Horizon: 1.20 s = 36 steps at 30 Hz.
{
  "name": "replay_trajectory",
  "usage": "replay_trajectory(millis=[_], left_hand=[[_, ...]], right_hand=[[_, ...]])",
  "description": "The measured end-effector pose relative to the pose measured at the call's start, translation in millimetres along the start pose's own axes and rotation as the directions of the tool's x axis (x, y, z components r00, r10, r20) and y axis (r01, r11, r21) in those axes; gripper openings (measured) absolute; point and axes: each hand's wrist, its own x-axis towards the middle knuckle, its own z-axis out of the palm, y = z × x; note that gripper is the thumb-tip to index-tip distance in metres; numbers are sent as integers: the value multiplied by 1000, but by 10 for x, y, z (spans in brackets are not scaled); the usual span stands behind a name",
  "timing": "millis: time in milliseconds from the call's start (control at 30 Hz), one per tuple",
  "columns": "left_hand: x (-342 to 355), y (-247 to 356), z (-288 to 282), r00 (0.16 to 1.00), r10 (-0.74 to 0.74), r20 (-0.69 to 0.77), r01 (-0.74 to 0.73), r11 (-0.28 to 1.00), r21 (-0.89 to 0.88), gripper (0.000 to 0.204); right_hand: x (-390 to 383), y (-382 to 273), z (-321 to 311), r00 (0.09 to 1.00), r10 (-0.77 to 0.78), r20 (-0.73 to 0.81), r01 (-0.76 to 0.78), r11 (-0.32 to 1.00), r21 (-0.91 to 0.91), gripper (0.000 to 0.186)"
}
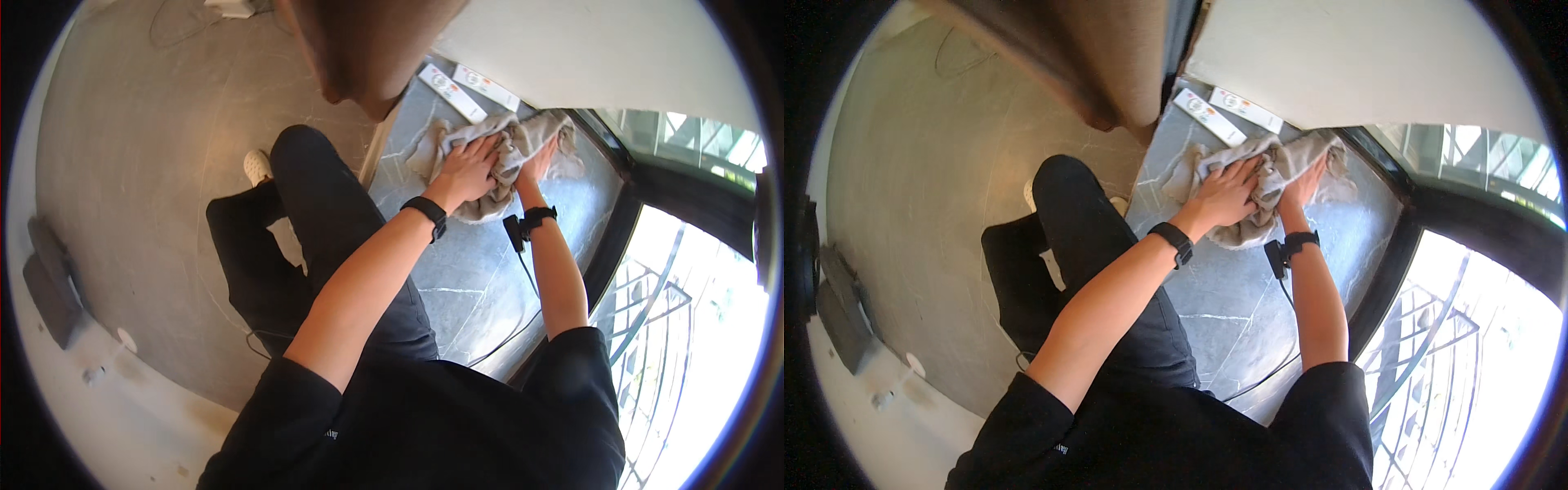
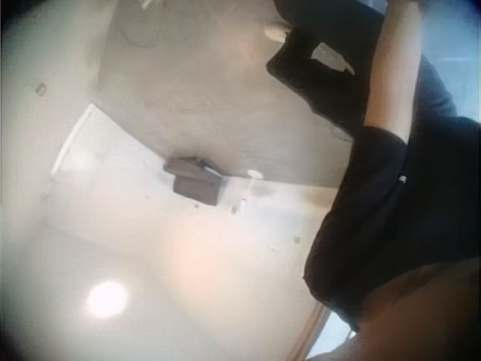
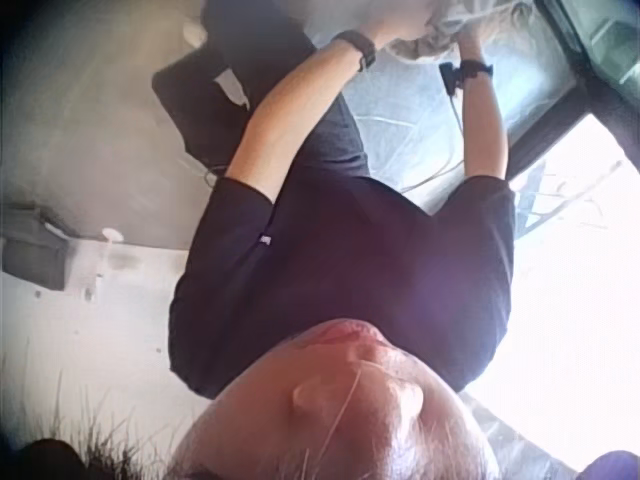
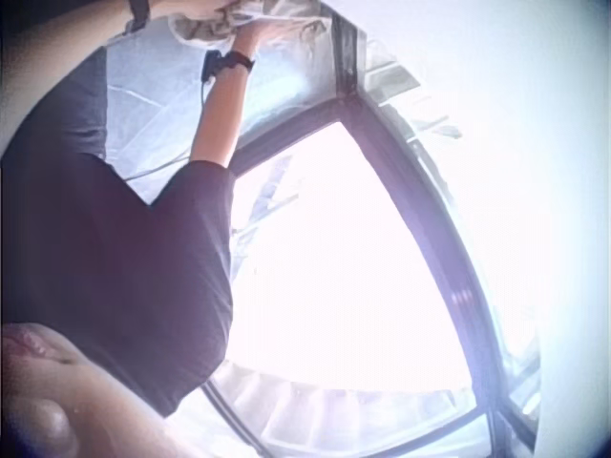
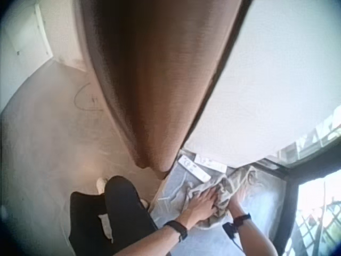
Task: Wipe a stone countertop near a window with a grey cloth.
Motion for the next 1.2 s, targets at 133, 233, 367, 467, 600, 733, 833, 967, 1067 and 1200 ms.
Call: replay_trajectory(millis=[133, 233, 367, 467, 600, 733, 833, 967, 1067, 1200], left_hand=[[-16, 50, -94, 998, -17, 67, 18, 1000, -10, 74], [-31, 71, -142, 998, -12, 54, 11, 1000, 9, 73], [-116, 44, -149, 1000, -1, 14, 0, 999, 52, 73], [-143, 37, -162, 1000, 15, -15, -14, 999, 36, 73], [-158, 66, -155, 999, 19, -34, -18, 999, 48, 72], [-199, 39, -136, 996, 25, -86, -20, 998, 63, 72], [-229, 51, -153, 995, 20, -94, -18, 1000, 24, 72], [-235, 72, -101, 986, 31, -161, -27, 999, 30, 69], [-246, 64, -69, 974, 52, -221, -38, 997, 64, 68], [-257, 36, -12, 969, 42, -242, -30, 998, 56, 69]], right_hand=[[169, -147, -155, 993, -114, 3, 114, 993, -43, 66], [212, -213, -204, 992, -125, -16, 124, 991, -40, 63], [186, -324, -210, 995, -85, -57, 89, 994, 66, 64], [217, -321, -193, 990, -99, -104, 109, 989, 95, 65], [193, -277, -215, 994, -77, -81, 82, 995, 61, 70], [182, -290, -171, 999, 4, -44, 1, 992, 128, 72], [175, -255, -175, 999, -4, -34, 7, 994, 107, 71], [181, -92, -117, 995, -87, -58, 91, 993, 69, 71], [169, -17, -64, 988, -147, -55, 148, 989, 9, 72], [131, -11, -13, 989, -129, -69, 129, 992, -4, 72]])
